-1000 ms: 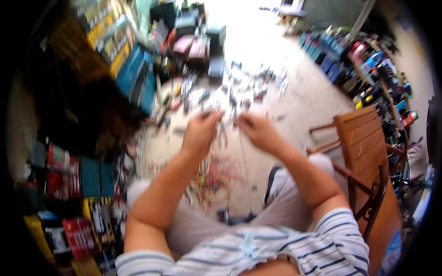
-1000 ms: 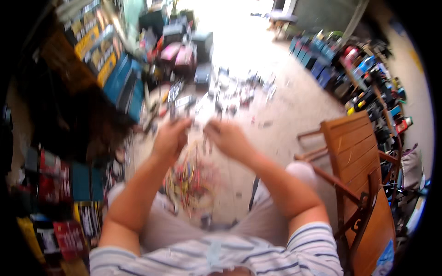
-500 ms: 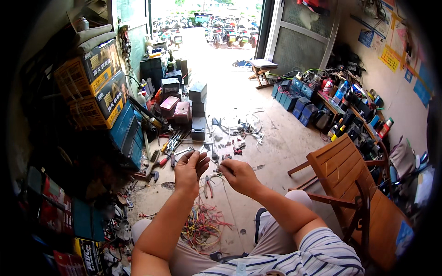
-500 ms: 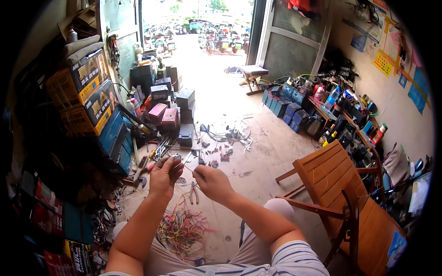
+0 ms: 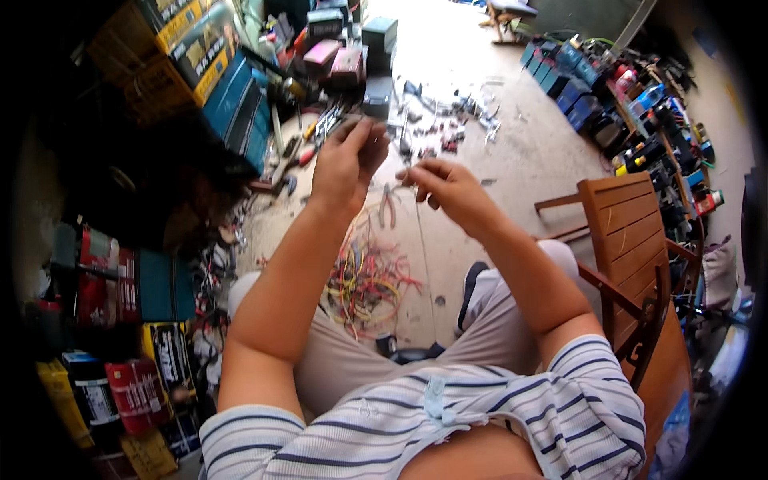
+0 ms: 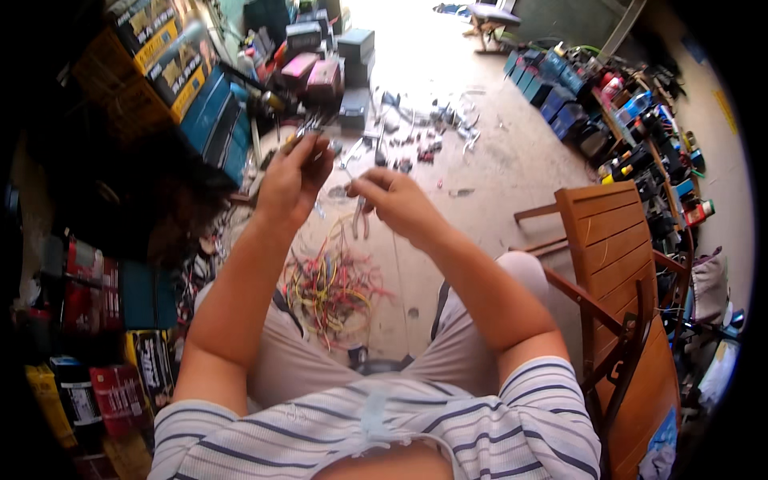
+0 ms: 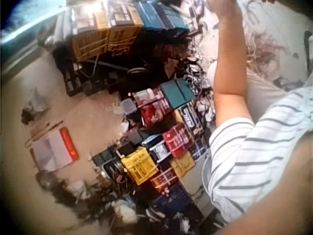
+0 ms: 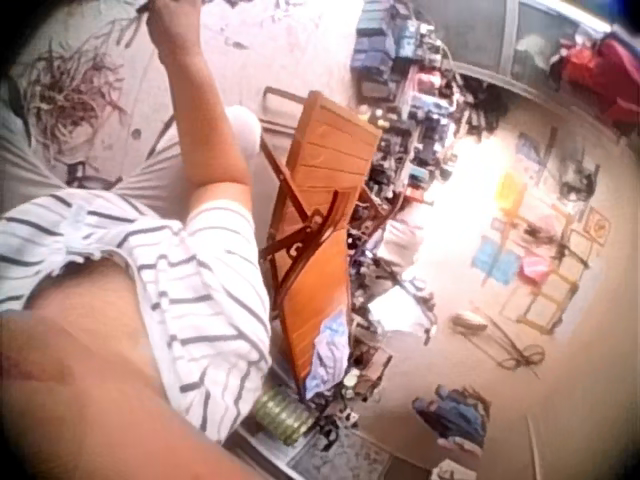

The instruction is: The person sits cross-legged in a cluttered workshop, manipulating a small electronic component with wires. They repeatedly twist and adjust the wires and the component with their hands, occasionally picking up and putting down small tools or parts from the floor.

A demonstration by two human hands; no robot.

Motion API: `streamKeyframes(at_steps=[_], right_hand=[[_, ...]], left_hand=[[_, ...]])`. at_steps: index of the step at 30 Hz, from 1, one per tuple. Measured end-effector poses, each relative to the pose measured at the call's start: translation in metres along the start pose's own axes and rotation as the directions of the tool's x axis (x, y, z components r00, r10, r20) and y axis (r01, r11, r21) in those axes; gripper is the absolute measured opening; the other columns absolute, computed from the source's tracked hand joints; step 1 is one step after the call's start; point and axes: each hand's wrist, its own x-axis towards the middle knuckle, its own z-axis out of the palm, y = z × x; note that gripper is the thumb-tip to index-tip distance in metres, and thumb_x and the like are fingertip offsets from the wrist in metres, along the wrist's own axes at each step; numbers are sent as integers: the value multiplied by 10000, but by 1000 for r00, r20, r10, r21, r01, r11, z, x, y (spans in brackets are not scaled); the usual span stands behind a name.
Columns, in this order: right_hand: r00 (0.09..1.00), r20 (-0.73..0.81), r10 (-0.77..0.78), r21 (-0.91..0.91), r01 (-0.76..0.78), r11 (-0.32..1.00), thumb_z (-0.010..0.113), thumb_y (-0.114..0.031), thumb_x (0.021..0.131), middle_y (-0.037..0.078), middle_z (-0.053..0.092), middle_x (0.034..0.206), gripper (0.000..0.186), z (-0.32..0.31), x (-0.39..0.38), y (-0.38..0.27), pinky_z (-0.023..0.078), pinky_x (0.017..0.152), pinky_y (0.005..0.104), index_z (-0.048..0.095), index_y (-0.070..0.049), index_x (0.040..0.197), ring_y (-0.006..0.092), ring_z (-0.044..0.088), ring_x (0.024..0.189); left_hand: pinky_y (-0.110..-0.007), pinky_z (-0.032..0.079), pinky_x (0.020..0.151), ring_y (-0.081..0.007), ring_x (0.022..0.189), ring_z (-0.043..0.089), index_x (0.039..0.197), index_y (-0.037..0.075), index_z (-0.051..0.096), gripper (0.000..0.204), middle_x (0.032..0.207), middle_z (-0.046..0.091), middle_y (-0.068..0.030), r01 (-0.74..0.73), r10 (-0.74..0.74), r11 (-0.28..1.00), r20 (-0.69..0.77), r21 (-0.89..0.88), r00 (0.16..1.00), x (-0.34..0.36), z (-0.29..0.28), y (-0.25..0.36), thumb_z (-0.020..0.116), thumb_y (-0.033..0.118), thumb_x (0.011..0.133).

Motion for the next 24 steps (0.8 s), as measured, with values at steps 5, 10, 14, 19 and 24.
streamKeyframes(at_steps=[5,10,14,19,24], right_hand=[[987,137,85,232,-116,966,556,-269,923,12,623,967,273,-5,-6,-1,401,558,190,621,-34,1046,88,601,777],[962,238,134,362,-216,907,538,-255,937,50,621,1014,245,-9,-2,5,437,572,207,591,-25,1001,129,633,823],[949,279,143,402,-251,881,510,-245,954,100,614,1109,218,-8,-1,6,465,608,209,578,-39,942,133,633,836],[943,308,122,407,-247,879,526,-258,944,83,634,1052,227,-7,0,10,486,684,226,580,-41,982,128,625,817],[951,280,132,354,-230,907,496,-247,963,75,633,1021,221,-2,-1,13,477,713,233,585,-47,935,113,604,807]], left_hand=[[-266,564,687,-163,808,656,950,78,598,56,883,663,-57,40,-38,999,63,-32,997,1,0,-2,564,109,917],[-271,562,697,-153,822,642,964,78,597,75,886,654,-37,56,-55,998,50,-12,997,4,5,-7,562,128,922],[-272,548,692,-156,778,642,954,89,584,71,861,654,-43,70,-68,997,54,-33,996,3,7,-9,604,124,895],[-276,549,693,-158,780,641,955,88,583,78,859,653,-43,86,-82,995,77,-43,994,5,4,-9,608,131,894],[-264,552,666,-130,746,635,929,85,607,67,818,649,-15,112,-108,992,66,-59,992,1,4,-7,583,144,911]])
